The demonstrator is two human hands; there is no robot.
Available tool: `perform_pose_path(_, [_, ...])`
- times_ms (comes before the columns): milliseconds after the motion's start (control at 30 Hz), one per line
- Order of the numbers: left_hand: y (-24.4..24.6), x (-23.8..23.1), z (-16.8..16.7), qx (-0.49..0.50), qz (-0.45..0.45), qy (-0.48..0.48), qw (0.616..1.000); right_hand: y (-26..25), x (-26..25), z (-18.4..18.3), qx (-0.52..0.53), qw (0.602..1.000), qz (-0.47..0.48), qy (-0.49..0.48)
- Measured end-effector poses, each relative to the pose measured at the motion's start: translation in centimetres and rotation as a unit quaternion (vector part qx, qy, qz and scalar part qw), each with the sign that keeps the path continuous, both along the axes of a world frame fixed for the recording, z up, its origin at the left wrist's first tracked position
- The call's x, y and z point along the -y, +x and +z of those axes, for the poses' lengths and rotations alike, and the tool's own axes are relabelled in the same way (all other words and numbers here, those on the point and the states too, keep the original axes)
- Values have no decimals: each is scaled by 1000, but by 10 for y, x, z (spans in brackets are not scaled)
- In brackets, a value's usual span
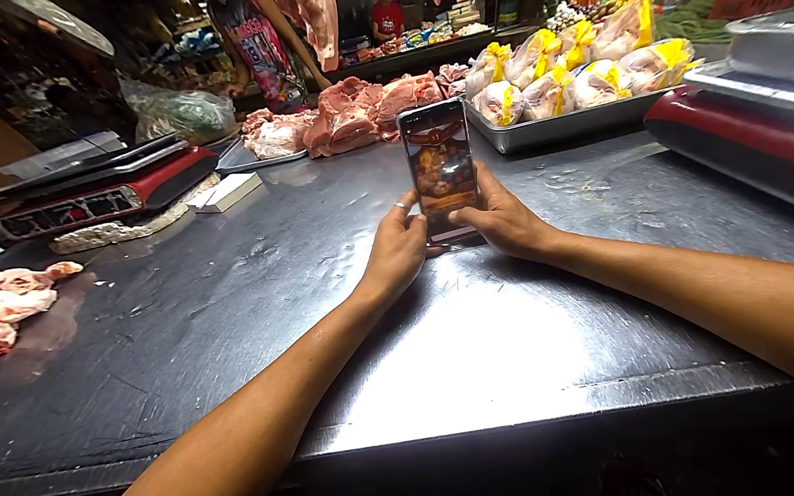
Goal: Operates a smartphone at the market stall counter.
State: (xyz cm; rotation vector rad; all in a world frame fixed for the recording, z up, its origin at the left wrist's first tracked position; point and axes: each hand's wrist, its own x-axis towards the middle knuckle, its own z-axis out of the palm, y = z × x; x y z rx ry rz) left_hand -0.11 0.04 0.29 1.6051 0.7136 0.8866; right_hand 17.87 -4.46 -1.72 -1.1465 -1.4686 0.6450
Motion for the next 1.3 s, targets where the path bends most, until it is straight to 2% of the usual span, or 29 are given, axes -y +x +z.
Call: perform_pose_path(1300, [0, -1, -1, -5, 4, -9, 1000, 0, 1, 0, 3, 1000, 0, -2])
